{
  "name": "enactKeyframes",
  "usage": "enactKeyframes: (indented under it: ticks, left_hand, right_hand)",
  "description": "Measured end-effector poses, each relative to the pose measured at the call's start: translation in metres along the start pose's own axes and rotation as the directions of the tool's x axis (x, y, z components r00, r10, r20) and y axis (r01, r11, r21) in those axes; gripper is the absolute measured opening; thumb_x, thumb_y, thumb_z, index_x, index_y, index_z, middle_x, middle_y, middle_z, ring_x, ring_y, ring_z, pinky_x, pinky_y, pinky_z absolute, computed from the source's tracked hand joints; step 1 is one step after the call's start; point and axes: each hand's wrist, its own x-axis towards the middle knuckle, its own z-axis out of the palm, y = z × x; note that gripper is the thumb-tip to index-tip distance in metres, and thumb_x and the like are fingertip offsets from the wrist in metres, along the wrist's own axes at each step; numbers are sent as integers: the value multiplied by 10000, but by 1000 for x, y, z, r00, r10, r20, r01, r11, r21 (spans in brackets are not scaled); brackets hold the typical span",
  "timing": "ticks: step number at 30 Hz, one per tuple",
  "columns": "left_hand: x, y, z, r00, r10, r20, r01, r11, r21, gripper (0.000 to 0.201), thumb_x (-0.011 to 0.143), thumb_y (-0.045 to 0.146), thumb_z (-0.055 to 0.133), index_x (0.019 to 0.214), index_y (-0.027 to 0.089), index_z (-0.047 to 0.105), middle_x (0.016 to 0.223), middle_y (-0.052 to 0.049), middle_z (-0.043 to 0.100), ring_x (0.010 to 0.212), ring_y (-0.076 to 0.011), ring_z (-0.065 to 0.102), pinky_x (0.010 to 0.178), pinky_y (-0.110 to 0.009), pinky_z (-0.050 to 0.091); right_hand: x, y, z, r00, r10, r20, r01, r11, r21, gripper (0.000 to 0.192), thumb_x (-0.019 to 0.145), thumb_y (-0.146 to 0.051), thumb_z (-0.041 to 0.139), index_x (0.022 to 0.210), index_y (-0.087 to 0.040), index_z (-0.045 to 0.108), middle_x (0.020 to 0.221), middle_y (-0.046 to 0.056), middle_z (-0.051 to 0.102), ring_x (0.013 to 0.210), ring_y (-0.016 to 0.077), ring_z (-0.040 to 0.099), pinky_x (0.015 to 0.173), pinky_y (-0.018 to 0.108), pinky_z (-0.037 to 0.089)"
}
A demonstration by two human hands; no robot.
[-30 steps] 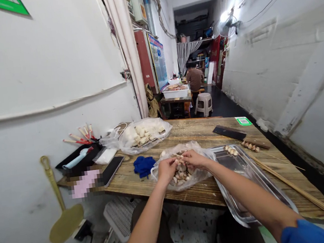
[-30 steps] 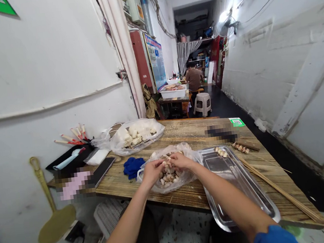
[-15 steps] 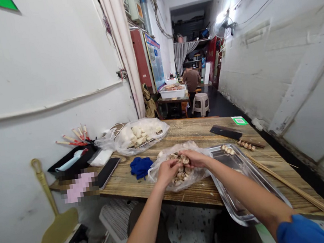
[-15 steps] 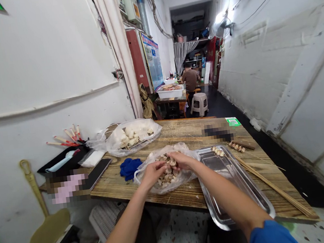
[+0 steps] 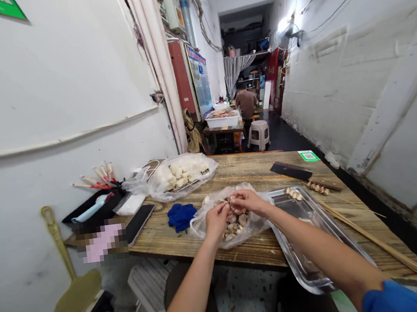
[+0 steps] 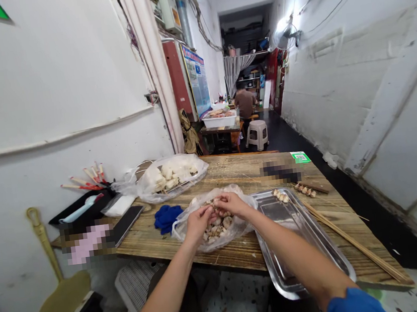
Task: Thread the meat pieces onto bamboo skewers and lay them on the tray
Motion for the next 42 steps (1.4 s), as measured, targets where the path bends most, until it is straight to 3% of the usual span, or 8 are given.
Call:
enactKeyframes:
  ticks: [4, 8, 13, 21, 25, 31, 36, 42]
  left_hand:
    - [-1, 2, 0, 981, -130, 147, 173, 927, -332, 205, 690, 272, 621, 807, 104, 622, 780, -88, 668, 754, -167, 627, 769, -312, 481]
    - [2, 3, -6, 978, -164, 130, 206, 864, -459, 123, 683, 176, 636, 779, 103, 615, 767, -74, 665, 715, -121, 621, 781, -272, 480]
    - [5, 3, -8, 974, -180, 141, 222, 892, -393, 127, 671, 170, 649, 781, 109, 631, 753, -59, 664, 684, -106, 612, 714, -237, 496]
    - [5, 4, -15, 967, -156, 200, 214, 925, -314, 188, 640, 225, 677, 730, 62, 652, 644, -62, 646, 522, -68, 559, 533, -161, 463]
    - [8, 3, -20, 944, -186, 272, 273, 904, -329, 153, 645, 170, 674, 743, 55, 646, 693, -81, 647, 581, -76, 572, 566, -160, 465]
    - [14, 2, -20, 957, -227, 181, 280, 888, -364, 81, 662, 94, 644, 737, 101, 614, 717, -46, 644, 637, -73, 593, 644, -169, 481]
    - [14, 2, -16, 951, -280, 131, 308, 897, -318, 69, 666, 140, 641, 706, 101, 600, 601, -25, 620, 502, -65, 559, 494, -155, 452]
    - [10, 4, -12, 949, -284, 137, 311, 911, -270, 174, 624, 211, 675, 557, 94, 565, 442, 7, 539, 370, -36, 453, 365, -129, 325]
  right_hand:
    - [2, 3, 1, 987, -139, -80, 128, 982, -137, 331, 715, -358, 588, 970, -148, 589, 928, 60, 627, 842, 173, 570, 789, 333, 435]
    - [-1, 2, 0, 975, -220, -23, 208, 949, -238, 326, 689, -280, 611, 994, -167, 611, 1018, 61, 616, 903, 193, 563, 796, 328, 430]
    - [-7, -6, 4, 952, -306, -12, 283, 896, -343, 233, 700, -194, 589, 924, -198, 651, 976, 52, 634, 928, 200, 545, 846, 318, 381]
    - [-9, -8, 6, 937, -344, 50, 334, 850, -408, 201, 777, -303, 529, 859, -164, 648, 816, 37, 650, 749, 164, 578, 706, 256, 434]
    - [-4, -1, -1, 954, -292, 63, 294, 881, -370, 293, 849, -337, 390, 927, -151, 603, 771, 27, 651, 690, 146, 611, 620, 245, 481]
    - [1, 10, -2, 965, -263, 12, 241, 864, -442, 312, 854, -278, 337, 1032, -130, 545, 671, 27, 640, 516, 127, 585, 511, 256, 486]
    - [-1, 4, 8, 940, -339, 38, 298, 761, -576, 357, 736, -235, 563, 1086, -169, 536, 1010, 76, 617, 854, 184, 581, 761, 311, 441]
    - [-5, -3, 12, 914, -365, 176, 374, 596, -711, 210, 765, -221, 550, 960, -148, 575, 903, 99, 622, 847, 200, 553, 754, 309, 405]
